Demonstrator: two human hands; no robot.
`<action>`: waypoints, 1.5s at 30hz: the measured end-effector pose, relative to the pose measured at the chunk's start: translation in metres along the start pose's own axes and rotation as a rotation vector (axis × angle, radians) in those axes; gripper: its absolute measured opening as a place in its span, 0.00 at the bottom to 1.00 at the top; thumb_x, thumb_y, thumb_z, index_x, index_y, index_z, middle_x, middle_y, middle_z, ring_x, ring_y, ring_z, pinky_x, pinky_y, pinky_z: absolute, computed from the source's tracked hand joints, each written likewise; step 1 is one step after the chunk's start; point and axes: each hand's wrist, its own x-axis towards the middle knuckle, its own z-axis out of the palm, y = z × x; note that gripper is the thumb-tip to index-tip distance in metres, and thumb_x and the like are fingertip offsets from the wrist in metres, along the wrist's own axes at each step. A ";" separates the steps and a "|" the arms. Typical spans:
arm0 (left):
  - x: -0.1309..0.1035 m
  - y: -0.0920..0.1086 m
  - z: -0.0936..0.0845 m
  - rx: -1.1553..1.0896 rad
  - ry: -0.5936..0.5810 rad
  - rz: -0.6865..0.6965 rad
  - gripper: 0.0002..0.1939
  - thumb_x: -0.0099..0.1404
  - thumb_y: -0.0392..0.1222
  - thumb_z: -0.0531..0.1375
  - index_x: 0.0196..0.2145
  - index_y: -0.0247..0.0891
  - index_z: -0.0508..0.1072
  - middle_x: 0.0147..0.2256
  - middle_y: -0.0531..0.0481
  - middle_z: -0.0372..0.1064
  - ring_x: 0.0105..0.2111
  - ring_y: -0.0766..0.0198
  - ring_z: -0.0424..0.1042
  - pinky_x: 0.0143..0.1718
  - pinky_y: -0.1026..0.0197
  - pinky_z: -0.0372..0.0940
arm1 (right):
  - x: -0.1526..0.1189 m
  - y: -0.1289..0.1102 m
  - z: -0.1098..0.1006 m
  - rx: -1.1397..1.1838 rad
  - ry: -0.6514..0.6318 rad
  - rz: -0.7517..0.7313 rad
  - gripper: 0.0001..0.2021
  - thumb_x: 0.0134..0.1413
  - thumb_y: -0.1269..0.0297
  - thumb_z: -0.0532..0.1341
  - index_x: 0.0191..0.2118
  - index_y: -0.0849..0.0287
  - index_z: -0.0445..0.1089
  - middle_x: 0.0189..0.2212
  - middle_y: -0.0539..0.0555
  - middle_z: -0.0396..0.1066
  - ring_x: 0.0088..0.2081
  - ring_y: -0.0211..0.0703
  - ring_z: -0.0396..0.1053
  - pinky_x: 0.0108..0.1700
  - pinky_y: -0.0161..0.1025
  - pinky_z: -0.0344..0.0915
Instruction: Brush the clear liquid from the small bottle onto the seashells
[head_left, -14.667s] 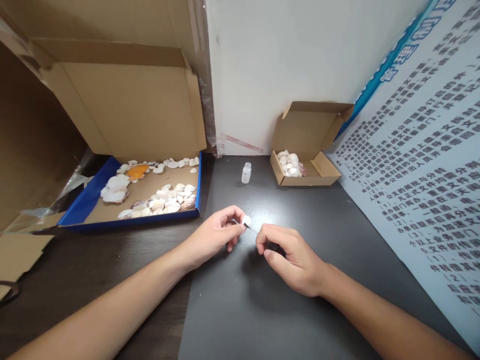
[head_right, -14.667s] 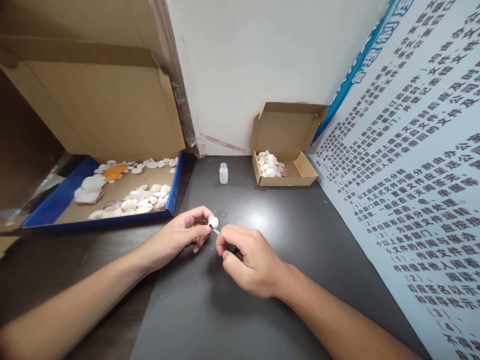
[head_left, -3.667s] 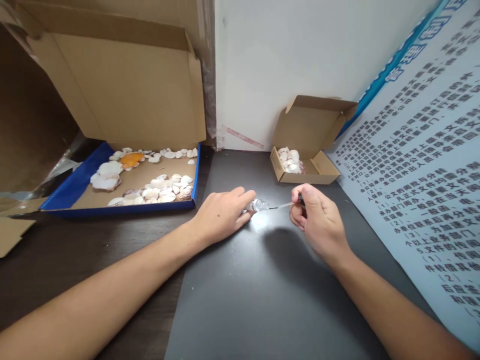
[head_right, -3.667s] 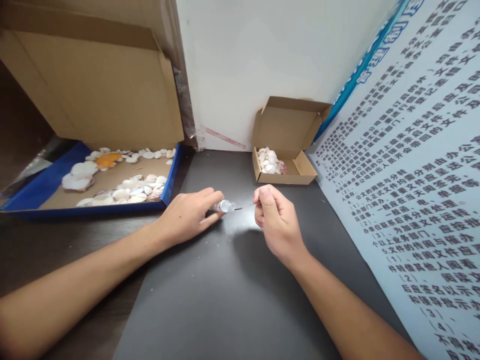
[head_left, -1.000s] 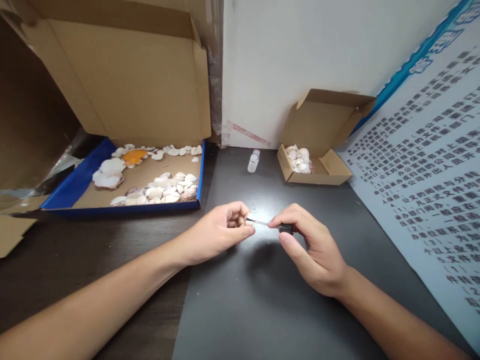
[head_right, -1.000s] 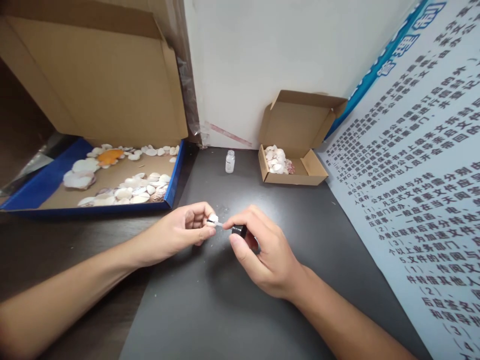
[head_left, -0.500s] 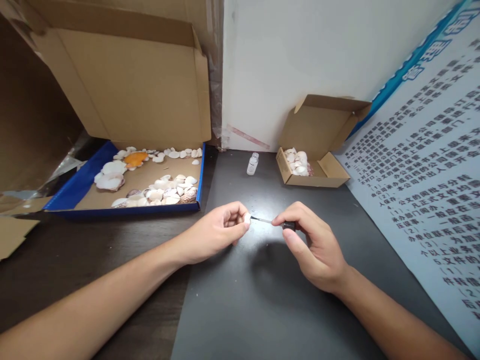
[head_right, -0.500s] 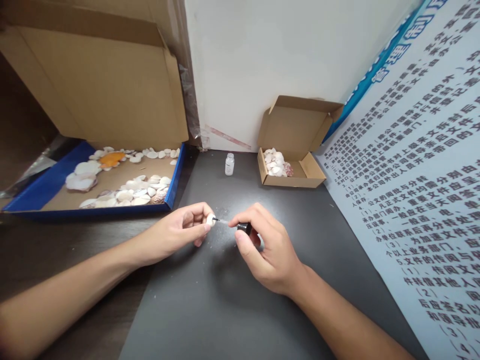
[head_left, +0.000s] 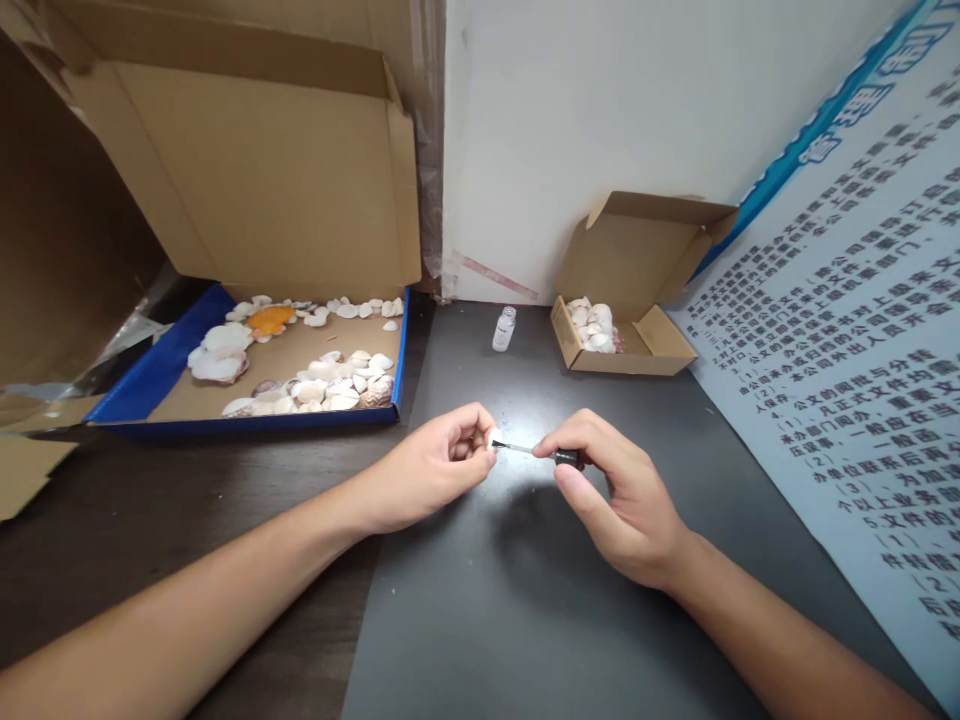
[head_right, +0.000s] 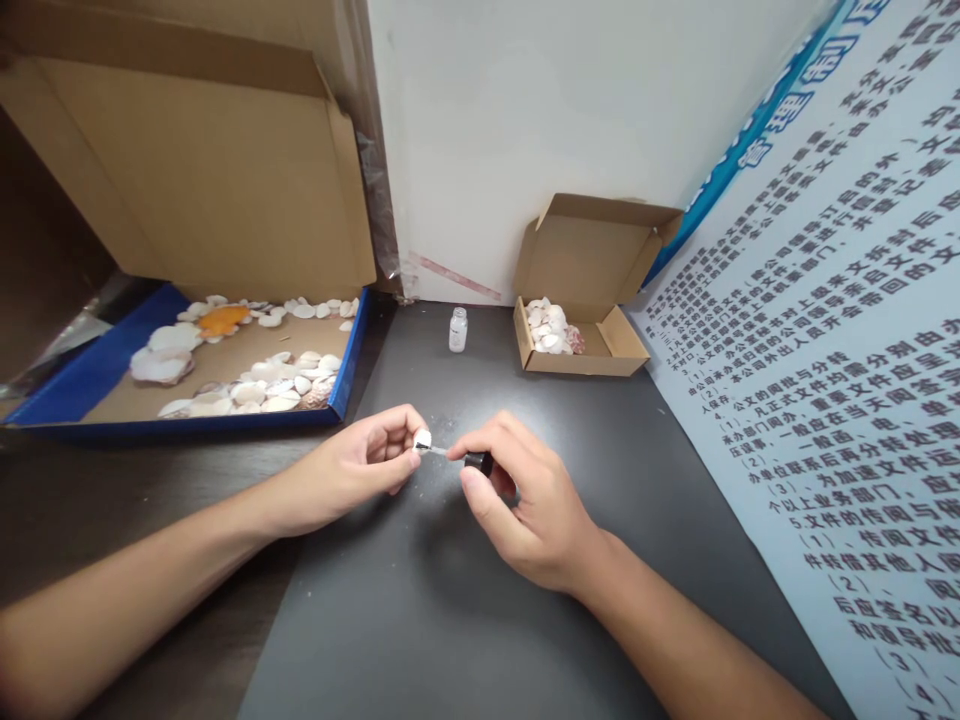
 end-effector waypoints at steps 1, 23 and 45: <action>0.000 0.000 0.000 0.003 0.002 0.000 0.08 0.67 0.43 0.58 0.34 0.39 0.61 0.28 0.58 0.55 0.26 0.70 0.53 0.28 0.65 0.52 | 0.000 0.000 0.000 -0.011 0.007 0.015 0.07 0.63 0.68 0.55 0.43 0.55 0.68 0.32 0.53 0.67 0.30 0.42 0.64 0.31 0.39 0.62; -0.002 -0.001 0.002 0.039 0.034 -0.045 0.09 0.65 0.45 0.58 0.37 0.40 0.62 0.25 0.55 0.65 0.28 0.65 0.68 0.30 0.62 0.61 | 0.000 0.004 0.004 0.395 0.076 0.280 0.11 0.67 0.56 0.55 0.39 0.56 0.71 0.21 0.45 0.57 0.20 0.34 0.55 0.23 0.34 0.55; -0.004 0.001 0.002 0.133 0.037 0.050 0.04 0.65 0.36 0.56 0.34 0.40 0.62 0.26 0.59 0.53 0.26 0.70 0.52 0.27 0.65 0.51 | 0.004 0.002 0.004 0.538 0.075 0.372 0.17 0.62 0.49 0.60 0.34 0.59 0.70 0.19 0.47 0.65 0.19 0.32 0.56 0.22 0.32 0.54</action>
